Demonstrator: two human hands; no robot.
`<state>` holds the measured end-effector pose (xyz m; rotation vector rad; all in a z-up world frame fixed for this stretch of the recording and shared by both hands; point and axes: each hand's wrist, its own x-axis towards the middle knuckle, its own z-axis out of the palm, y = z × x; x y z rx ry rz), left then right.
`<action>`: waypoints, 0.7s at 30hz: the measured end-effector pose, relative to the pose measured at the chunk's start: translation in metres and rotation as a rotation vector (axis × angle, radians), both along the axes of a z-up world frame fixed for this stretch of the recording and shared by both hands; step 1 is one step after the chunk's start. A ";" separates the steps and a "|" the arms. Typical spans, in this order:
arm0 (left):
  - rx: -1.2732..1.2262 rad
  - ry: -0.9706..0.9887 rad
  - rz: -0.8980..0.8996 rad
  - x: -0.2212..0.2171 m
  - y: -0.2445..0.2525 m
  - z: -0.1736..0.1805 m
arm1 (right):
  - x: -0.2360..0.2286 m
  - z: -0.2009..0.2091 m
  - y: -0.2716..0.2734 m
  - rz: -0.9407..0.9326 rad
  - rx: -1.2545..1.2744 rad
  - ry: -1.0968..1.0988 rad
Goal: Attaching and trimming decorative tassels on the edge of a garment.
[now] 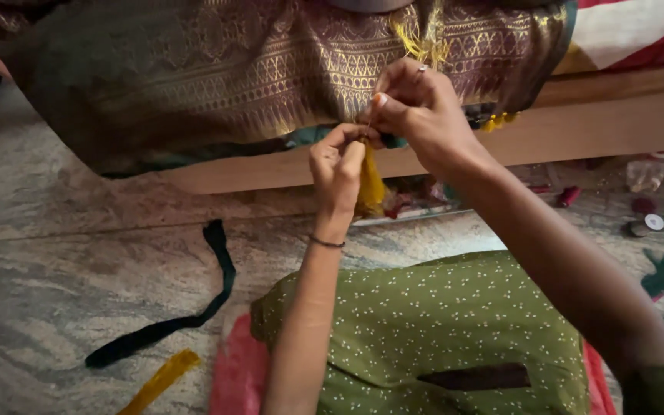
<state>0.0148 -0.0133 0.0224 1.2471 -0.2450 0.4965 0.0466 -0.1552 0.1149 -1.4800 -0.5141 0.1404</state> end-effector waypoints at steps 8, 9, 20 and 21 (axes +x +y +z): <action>0.017 0.044 0.017 -0.003 0.002 0.002 | 0.007 0.006 -0.001 0.063 0.014 0.077; -0.014 0.083 -0.004 -0.006 0.003 0.006 | 0.011 0.005 -0.002 0.085 0.042 0.099; -0.075 0.086 0.059 -0.008 0.004 -0.004 | 0.018 0.005 0.001 0.161 -0.005 -0.015; -0.124 0.134 0.020 -0.007 0.005 -0.004 | 0.020 0.007 0.001 0.149 0.037 0.081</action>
